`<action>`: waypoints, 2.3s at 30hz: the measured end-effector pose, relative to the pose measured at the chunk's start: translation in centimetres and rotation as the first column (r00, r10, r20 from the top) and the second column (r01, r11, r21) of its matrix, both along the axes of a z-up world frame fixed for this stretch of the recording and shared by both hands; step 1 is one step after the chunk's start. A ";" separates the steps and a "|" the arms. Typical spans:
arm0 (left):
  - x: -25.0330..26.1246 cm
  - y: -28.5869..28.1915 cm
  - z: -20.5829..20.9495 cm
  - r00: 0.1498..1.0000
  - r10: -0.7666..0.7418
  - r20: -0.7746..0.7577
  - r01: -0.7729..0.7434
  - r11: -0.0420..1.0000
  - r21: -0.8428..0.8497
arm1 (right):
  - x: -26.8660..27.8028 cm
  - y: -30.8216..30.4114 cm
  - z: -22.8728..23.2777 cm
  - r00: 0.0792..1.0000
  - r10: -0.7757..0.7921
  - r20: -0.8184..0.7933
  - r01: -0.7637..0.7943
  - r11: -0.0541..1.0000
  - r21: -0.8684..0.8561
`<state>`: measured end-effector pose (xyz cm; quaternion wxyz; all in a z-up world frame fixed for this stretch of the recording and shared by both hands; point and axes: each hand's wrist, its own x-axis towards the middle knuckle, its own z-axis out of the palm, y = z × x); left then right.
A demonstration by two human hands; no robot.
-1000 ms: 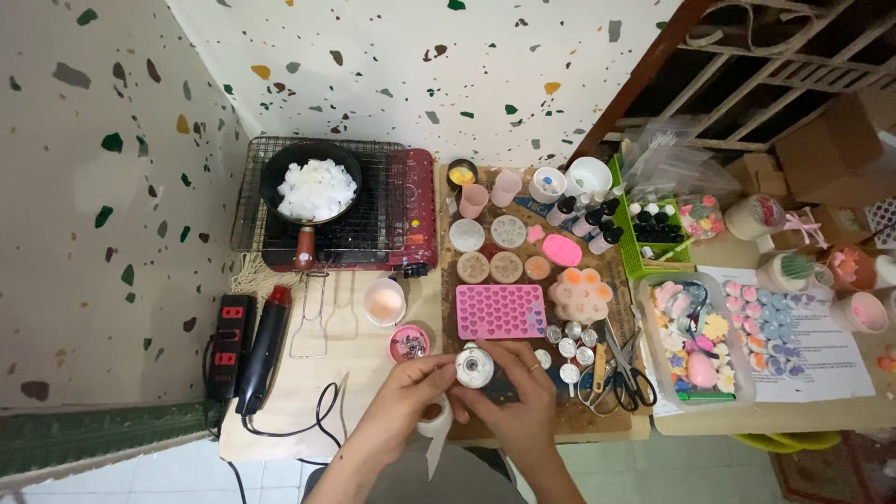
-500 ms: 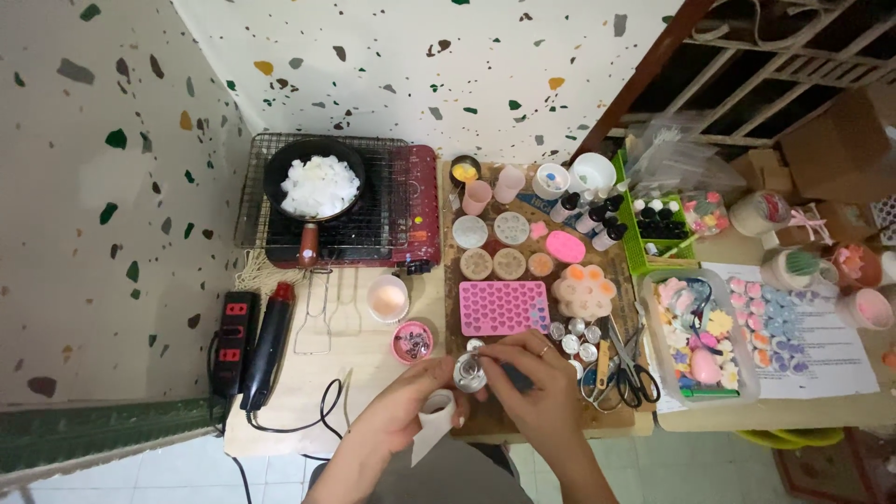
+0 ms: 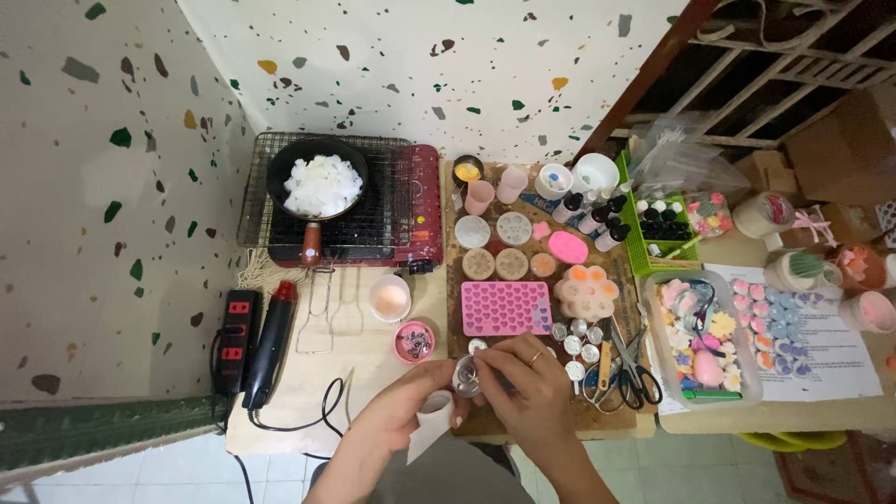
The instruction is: Preparing a candle mold by inserting a wick.
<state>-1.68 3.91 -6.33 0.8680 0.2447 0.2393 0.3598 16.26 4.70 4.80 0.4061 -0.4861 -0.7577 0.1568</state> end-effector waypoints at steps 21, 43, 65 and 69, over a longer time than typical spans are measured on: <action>0.3 2.3 -1.6 1.000 0.026 0.005 -0.025 0.990 -0.136 | 2.9 3.3 1.5 0.969 0.233 -0.082 -0.245 0.862 -0.445; -10.2 -3.3 -8.8 0.869 0.491 0.068 -0.432 0.817 -0.381 | 8.6 4.3 -32.7 0.903 -0.207 0.377 0.378 0.802 -0.463; -10.8 -7.3 -5.5 0.690 0.699 -0.188 -0.709 0.599 -0.372 | -6.4 7.3 -34.0 0.887 0.119 0.447 0.058 0.930 -0.363; -10.9 -7.7 -5.5 0.675 0.706 -0.214 -0.725 0.578 -0.375 | -7.7 7.7 -33.4 0.960 0.088 0.266 -0.005 0.954 -0.298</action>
